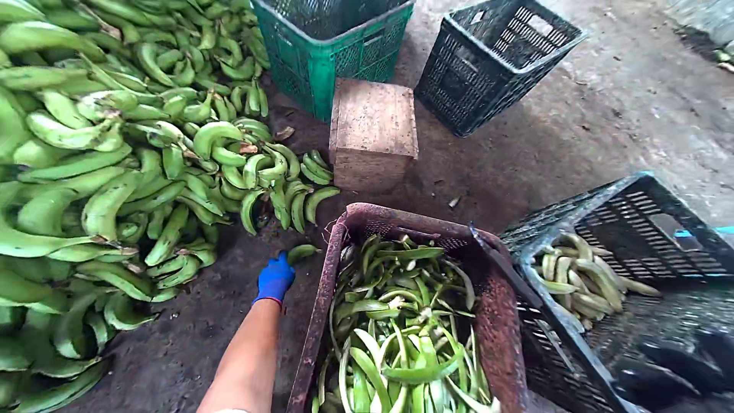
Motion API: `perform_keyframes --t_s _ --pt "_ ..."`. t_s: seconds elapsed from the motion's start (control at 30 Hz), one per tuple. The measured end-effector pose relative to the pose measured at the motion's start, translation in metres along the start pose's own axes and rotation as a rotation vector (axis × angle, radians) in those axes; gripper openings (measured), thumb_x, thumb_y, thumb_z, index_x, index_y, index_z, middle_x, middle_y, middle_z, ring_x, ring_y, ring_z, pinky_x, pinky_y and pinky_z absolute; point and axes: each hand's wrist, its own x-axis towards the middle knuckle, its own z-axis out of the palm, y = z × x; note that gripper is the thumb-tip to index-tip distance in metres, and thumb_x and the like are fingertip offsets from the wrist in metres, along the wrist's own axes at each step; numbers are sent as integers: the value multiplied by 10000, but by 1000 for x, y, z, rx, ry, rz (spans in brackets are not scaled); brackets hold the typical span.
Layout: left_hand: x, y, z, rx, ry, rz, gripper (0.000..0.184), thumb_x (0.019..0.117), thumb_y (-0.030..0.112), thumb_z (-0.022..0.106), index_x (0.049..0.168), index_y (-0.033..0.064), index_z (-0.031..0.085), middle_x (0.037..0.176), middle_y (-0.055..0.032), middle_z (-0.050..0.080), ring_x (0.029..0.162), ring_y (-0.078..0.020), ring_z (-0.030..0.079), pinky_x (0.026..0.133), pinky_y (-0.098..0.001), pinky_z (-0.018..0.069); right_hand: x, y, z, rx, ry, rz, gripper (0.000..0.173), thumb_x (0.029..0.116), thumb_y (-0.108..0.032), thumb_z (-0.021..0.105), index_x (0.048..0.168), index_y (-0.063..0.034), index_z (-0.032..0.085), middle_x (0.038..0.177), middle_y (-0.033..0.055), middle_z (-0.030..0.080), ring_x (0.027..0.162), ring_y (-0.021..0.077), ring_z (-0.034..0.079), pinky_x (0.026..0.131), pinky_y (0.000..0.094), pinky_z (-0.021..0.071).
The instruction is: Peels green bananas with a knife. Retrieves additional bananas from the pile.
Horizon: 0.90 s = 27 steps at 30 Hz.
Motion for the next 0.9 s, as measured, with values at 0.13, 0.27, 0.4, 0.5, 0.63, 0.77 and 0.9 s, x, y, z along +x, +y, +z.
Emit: perform_keyframes --t_s 0.13,0.27,0.4,0.5,0.63,0.77,0.9 --pt "-47 5 -65 -514 48 64 517 1080 313 471 1488 -1 413 1351 -301 558 1218 -425 578 1009 -596 455 -34 1 0 -427 -78 -136 631 969 -228 640 1459 84 392 1330 100 624 1199 128 628 1046 356 527" --pt "-171 45 -149 -734 -103 420 489 1073 302 494 1514 106 415 1282 -174 587 1000 -227 586 844 -412 498 -49 -13 42 -809 -222 -298 691 854 -328 723 1398 69 565 1431 338 520 1303 373 562 1079 492 462" --pt "-321 88 -174 -473 -416 730 442 1044 279 547 1457 137 483 1053 -63 636 759 -98 579 635 -272 492 -58 -14 71 -757 -315 -352 668 759 -313 775 1397 -164 643 1531 345 398 1353 457 496 1067 563 461" --pt "-404 92 -166 -431 -534 896 427 1058 276 500 1458 126 485 1157 -69 633 832 -113 621 656 -280 523 -68 -15 77 -536 -229 -457 661 779 -270 750 1380 -27 622 1516 318 433 1374 342 494 1117 433 436" --pt "-437 69 -137 -1095 -666 1047 389 1089 332 396 1422 143 464 1134 -37 697 918 -149 708 750 -306 606 -84 -30 81 -210 136 -310 614 897 -71 633 1422 162 417 1289 214 596 1109 33 596 958 176 479" --pt "-444 72 -86 -968 -210 1031 666 1024 156 554 1571 4 205 1368 -167 554 1105 -173 645 893 -333 568 -92 -18 98 -122 207 -133 611 950 -26 617 1481 130 358 1354 249 565 1158 124 606 992 242 496" --pt "-418 76 -70 -1344 -37 816 467 1005 87 596 1421 -29 417 1154 -152 650 923 -181 699 761 -342 614 -93 -7 99 -188 -117 -85 694 918 -113 662 1511 63 347 1327 175 587 1104 104 646 933 257 563"
